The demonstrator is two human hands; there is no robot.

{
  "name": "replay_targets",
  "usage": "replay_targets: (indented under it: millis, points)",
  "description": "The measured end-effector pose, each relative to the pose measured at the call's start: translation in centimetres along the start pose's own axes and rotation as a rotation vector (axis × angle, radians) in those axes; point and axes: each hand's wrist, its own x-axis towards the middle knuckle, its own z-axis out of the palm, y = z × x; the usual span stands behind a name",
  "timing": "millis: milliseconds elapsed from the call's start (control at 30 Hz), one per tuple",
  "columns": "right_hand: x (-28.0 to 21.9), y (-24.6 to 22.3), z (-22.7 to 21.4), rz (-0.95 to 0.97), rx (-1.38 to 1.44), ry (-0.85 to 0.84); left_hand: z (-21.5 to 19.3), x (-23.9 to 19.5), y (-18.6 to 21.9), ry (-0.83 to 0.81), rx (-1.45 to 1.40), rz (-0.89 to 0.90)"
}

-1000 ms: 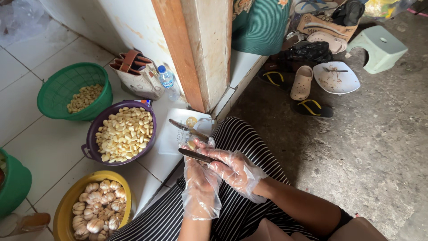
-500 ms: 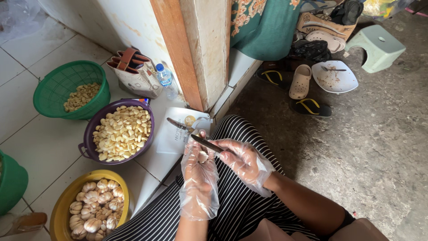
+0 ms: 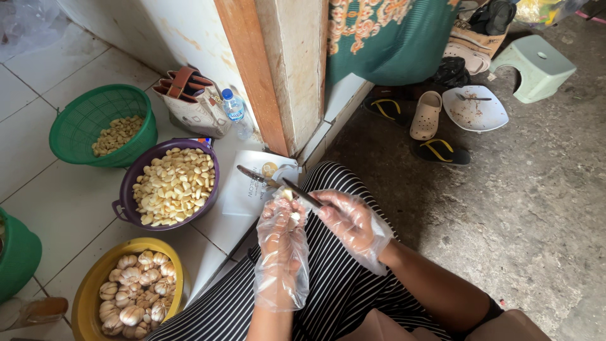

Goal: The person sits on the floor and peels garlic cloves using a small knife, placing the peeled cloves into a purple bowl. The person handles whole garlic bulbs from a yellow bowl and discards peels into a pink basket.

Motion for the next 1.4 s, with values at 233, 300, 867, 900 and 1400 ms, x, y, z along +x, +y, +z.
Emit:
replay_targets:
  millis: [233, 300, 867, 900, 1400]
  points:
    - [-0.1, -1.6, -1.9, -0.024, 0.304, 0.098, 2.1, -1.1, 0.0, -0.129, -0.038, -0.016]
    - [-0.4, -1.6, -2.7, -0.067, 0.256, 0.016, 2.5, -1.4, -0.1, -0.202, -0.029, 0.016]
    - [-1.4, 0.9, -3.1, -0.074, 0.189, -0.029, 3.5, -1.1, -0.2, -0.035, -0.299, -0.214]
    - [-1.3, 1.1, -3.1, -0.074, 0.146, -0.035, 3.7, -1.2, -0.2, -0.051, -0.326, -0.203]
    - [-0.1, -1.4, 0.1, -0.018, -0.436, 0.02, 4.4, -2.6, -0.4, -0.309, -0.245, -0.094]
